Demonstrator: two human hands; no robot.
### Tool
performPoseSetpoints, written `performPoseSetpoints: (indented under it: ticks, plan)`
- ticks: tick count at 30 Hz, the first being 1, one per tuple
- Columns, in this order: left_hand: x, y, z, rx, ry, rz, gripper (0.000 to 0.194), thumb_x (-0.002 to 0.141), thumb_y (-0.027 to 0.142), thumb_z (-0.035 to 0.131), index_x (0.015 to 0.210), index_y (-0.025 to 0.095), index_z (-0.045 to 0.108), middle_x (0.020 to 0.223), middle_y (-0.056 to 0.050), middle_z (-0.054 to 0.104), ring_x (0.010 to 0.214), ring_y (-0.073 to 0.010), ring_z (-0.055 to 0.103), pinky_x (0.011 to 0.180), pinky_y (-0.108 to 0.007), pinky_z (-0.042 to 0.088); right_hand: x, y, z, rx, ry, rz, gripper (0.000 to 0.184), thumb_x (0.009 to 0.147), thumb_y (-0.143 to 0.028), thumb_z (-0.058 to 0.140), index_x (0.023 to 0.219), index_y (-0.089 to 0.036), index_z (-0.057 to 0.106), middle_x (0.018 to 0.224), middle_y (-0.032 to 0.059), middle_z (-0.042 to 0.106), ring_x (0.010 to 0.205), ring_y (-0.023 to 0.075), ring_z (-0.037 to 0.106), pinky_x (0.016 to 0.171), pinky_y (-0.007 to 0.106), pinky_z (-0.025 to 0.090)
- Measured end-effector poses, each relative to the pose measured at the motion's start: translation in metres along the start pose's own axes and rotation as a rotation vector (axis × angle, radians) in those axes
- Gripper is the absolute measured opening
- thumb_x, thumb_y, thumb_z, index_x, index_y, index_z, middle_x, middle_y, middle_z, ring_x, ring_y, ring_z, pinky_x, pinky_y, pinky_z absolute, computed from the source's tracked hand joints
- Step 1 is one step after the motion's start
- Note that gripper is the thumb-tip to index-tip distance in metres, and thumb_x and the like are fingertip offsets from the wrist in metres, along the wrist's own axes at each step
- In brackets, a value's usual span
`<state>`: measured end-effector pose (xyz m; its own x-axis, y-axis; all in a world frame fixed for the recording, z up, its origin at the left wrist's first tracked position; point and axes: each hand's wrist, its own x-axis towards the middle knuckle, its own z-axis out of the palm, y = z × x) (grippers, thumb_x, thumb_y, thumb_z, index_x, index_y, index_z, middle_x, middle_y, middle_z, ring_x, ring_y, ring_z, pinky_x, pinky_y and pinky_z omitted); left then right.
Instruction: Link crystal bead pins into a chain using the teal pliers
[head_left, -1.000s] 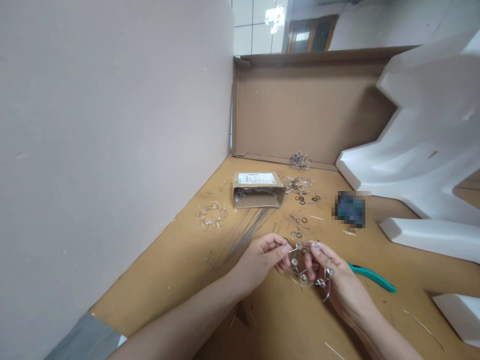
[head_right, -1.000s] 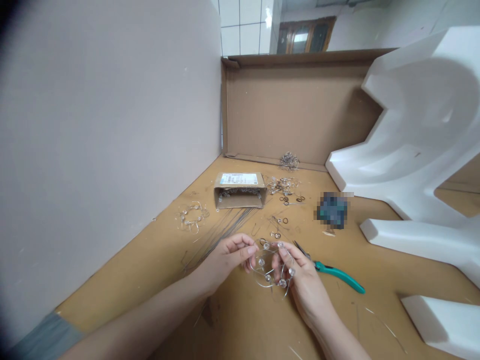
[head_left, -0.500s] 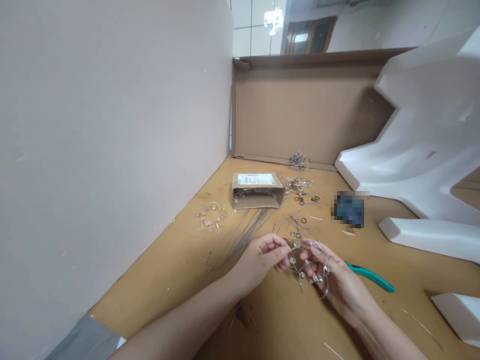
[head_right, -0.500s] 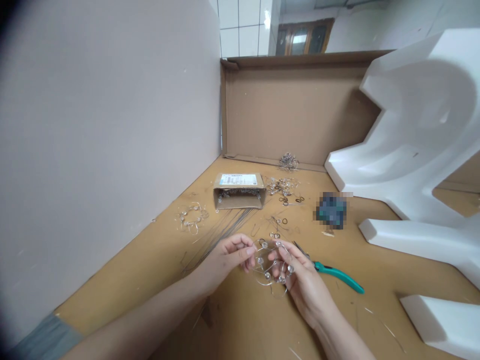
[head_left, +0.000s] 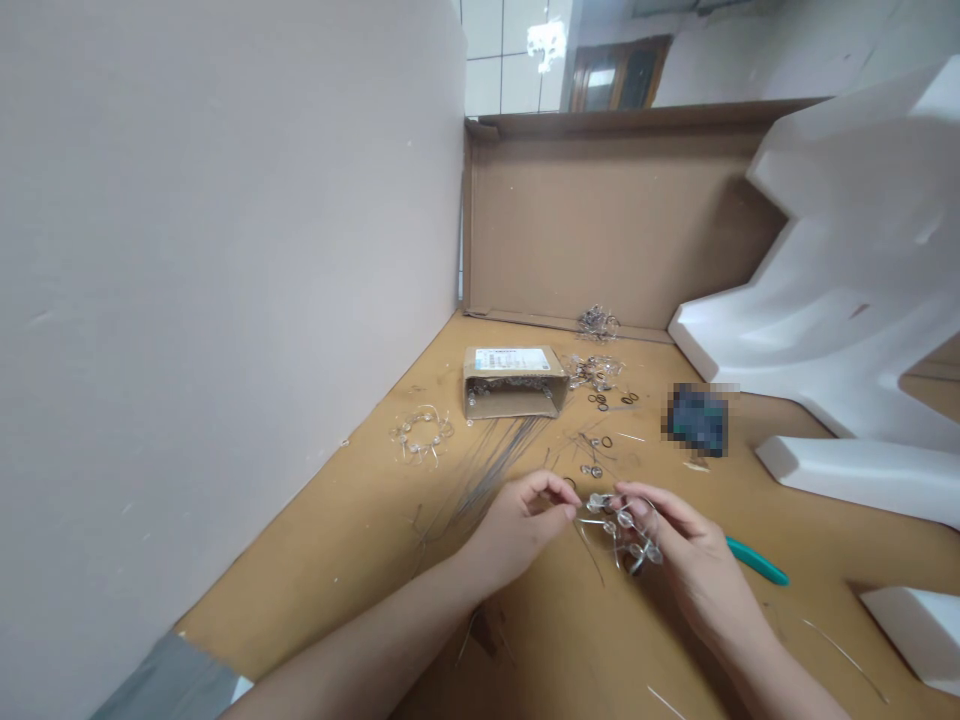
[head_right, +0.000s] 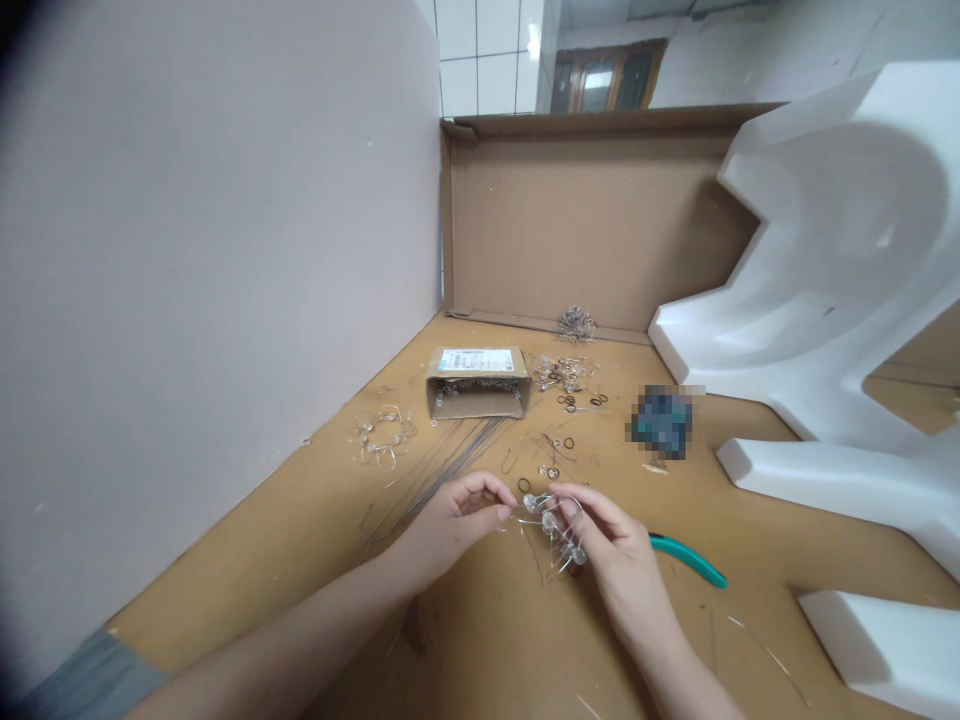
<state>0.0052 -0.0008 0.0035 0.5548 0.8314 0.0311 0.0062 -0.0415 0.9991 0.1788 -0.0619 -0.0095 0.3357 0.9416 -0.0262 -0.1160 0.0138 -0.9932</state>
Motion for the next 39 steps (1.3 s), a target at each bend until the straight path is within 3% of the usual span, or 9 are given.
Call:
performPoseSetpoints:
  ticks: [10, 12, 16, 18, 21, 24, 29, 34, 39]
  plan:
    - [-0.001, -0.001, 0.002, 0.134, 0.044, 0.101, 0.013, 0.074, 0.017, 0.056, 0.087, 0.017, 0.058, 0.101, -0.006, 0.057, 0.095, -0.0178, 0.054, 0.077, -0.028, 0.044, -0.003, -0.002, -0.003, -0.536, 0.034, -0.547, 0.015, 0.081, -0.031, 0.055, 0.087, -0.028, 0.069, 0.087, 0.0039, 0.065, 0.081, 0.0192, 0.06, 0.069, 0.03, 0.047]
    - [-0.005, -0.001, 0.002, 0.166, 0.035, 0.127, 0.027, 0.073, 0.02, 0.059, 0.1, 0.019, 0.056, 0.112, -0.007, 0.054, 0.104, -0.0203, 0.051, 0.084, -0.031, 0.043, -0.004, -0.002, -0.003, -0.607, 0.068, -0.609, 0.015, 0.082, -0.027, 0.053, 0.088, -0.028, 0.067, 0.085, 0.0039, 0.065, 0.078, 0.019, 0.061, 0.067, 0.03, 0.047]
    - [-0.015, -0.005, 0.006, 0.272, -0.082, 0.114, 0.086, 0.061, 0.036, 0.074, 0.135, 0.024, 0.032, 0.135, -0.012, 0.04, 0.12, -0.0292, 0.041, 0.098, -0.045, 0.035, -0.008, 0.001, -0.002, -0.73, 0.046, -0.751, 0.022, 0.083, -0.017, 0.05, 0.097, -0.028, 0.062, 0.088, 0.004, 0.063, 0.079, 0.0185, 0.06, 0.068, 0.031, 0.047]
    - [-0.017, -0.011, 0.008, 0.297, -0.091, 0.102, 0.091, 0.062, 0.038, 0.073, 0.138, 0.024, 0.027, 0.139, -0.013, 0.036, 0.125, -0.0316, 0.035, 0.102, -0.048, 0.03, -0.011, 0.003, 0.0, -0.796, -0.011, -0.839, 0.029, 0.082, -0.012, 0.049, 0.103, -0.029, 0.059, 0.091, 0.0048, 0.061, 0.081, 0.0191, 0.059, 0.068, 0.033, 0.047]
    - [-0.013, -0.02, 0.009, 0.295, -0.1, 0.112, 0.081, 0.064, 0.032, 0.071, 0.135, 0.022, 0.032, 0.133, -0.013, 0.043, 0.12, -0.0298, 0.042, 0.101, -0.046, 0.033, -0.017, 0.003, 0.006, -0.847, -0.067, -0.943, 0.038, 0.08, -0.01, 0.051, 0.113, -0.029, 0.053, 0.097, 0.0066, 0.057, 0.085, 0.0199, 0.057, 0.069, 0.034, 0.048]
    - [-0.007, -0.024, 0.009, 0.213, -0.134, 0.103, 0.071, 0.068, 0.023, 0.066, 0.131, 0.021, 0.034, 0.118, -0.011, 0.056, 0.105, -0.024, 0.055, 0.091, -0.038, 0.043, -0.02, 0.001, 0.011, -0.832, -0.062, -0.954, 0.044, 0.079, -0.013, 0.056, 0.12, -0.028, 0.047, 0.105, 0.0087, 0.053, 0.092, 0.0209, 0.055, 0.075, 0.036, 0.049]
    - [-0.004, -0.021, 0.008, 0.096, -0.14, 0.092, 0.06, 0.069, 0.018, 0.064, 0.123, 0.02, 0.037, 0.107, -0.011, 0.059, 0.088, -0.0188, 0.059, 0.077, -0.032, 0.048, -0.024, 0.0, 0.013, -0.681, -0.019, -0.932, 0.059, 0.077, -0.012, 0.059, 0.13, -0.028, 0.039, 0.12, 0.0112, 0.047, 0.107, 0.0252, 0.05, 0.086, 0.045, 0.047]
    - [-0.005, -0.019, 0.008, 0.043, -0.071, 0.137, 0.05, 0.072, 0.024, 0.066, 0.115, 0.021, 0.04, 0.107, -0.009, 0.059, 0.088, -0.0166, 0.058, 0.079, -0.032, 0.046, -0.027, 0.003, 0.013, -0.586, 0.005, -0.946, 0.065, 0.075, -0.01, 0.061, 0.132, -0.03, 0.037, 0.125, 0.0113, 0.045, 0.106, 0.0257, 0.052, 0.087, 0.049, 0.047]
    - [-0.005, -0.021, 0.007, 0.117, -0.021, 0.133, 0.05, 0.073, 0.026, 0.065, 0.116, 0.022, 0.04, 0.095, -0.006, 0.061, 0.082, -0.0159, 0.058, 0.077, -0.032, 0.046, -0.028, 0.004, 0.014, -0.533, -0.007, -0.829, 0.066, 0.076, -0.011, 0.06, 0.134, -0.03, 0.035, 0.132, 0.0111, 0.042, 0.11, 0.0268, 0.052, 0.09, 0.051, 0.046]
